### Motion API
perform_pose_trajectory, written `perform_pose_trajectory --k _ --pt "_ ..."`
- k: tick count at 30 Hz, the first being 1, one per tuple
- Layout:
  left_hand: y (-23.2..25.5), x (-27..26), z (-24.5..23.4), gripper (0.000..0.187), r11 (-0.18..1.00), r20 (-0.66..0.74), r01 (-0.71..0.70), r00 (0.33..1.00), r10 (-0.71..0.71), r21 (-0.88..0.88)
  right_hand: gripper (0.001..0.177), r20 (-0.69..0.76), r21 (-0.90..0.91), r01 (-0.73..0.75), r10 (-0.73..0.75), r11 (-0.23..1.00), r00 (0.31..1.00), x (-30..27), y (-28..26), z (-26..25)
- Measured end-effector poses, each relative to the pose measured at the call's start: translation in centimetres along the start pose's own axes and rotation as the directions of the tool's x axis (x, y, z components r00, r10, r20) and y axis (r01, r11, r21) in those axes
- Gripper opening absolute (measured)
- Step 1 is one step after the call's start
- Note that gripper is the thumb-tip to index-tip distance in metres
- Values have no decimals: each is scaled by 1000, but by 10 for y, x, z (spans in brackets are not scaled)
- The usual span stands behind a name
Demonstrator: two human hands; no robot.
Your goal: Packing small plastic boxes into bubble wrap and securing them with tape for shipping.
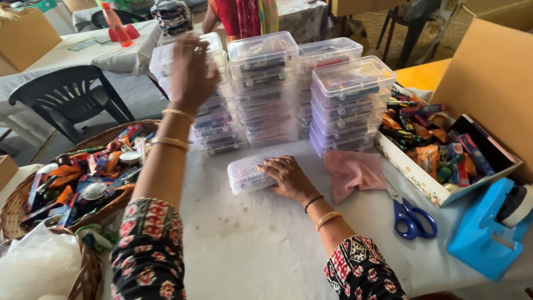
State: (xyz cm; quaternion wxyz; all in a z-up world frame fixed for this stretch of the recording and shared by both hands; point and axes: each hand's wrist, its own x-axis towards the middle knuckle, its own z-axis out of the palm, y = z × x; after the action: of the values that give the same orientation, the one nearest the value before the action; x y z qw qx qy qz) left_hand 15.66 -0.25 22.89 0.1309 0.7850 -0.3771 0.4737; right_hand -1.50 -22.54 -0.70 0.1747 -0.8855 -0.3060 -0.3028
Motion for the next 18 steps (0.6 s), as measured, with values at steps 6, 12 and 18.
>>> perform_pose_trajectory --k 6,12,18 --pt "116 58 112 28 924 195 -331 935 295 190 77 12 -19 17 -17 1000 1000 -1 1 0" --pt "175 89 187 37 804 341 -373 912 227 463 55 -9 -36 4 -4 999 1000 -4 11 14" --pt "166 102 212 5 809 415 -346 899 141 475 54 -11 -35 13 -13 999 1000 -3 8 13"
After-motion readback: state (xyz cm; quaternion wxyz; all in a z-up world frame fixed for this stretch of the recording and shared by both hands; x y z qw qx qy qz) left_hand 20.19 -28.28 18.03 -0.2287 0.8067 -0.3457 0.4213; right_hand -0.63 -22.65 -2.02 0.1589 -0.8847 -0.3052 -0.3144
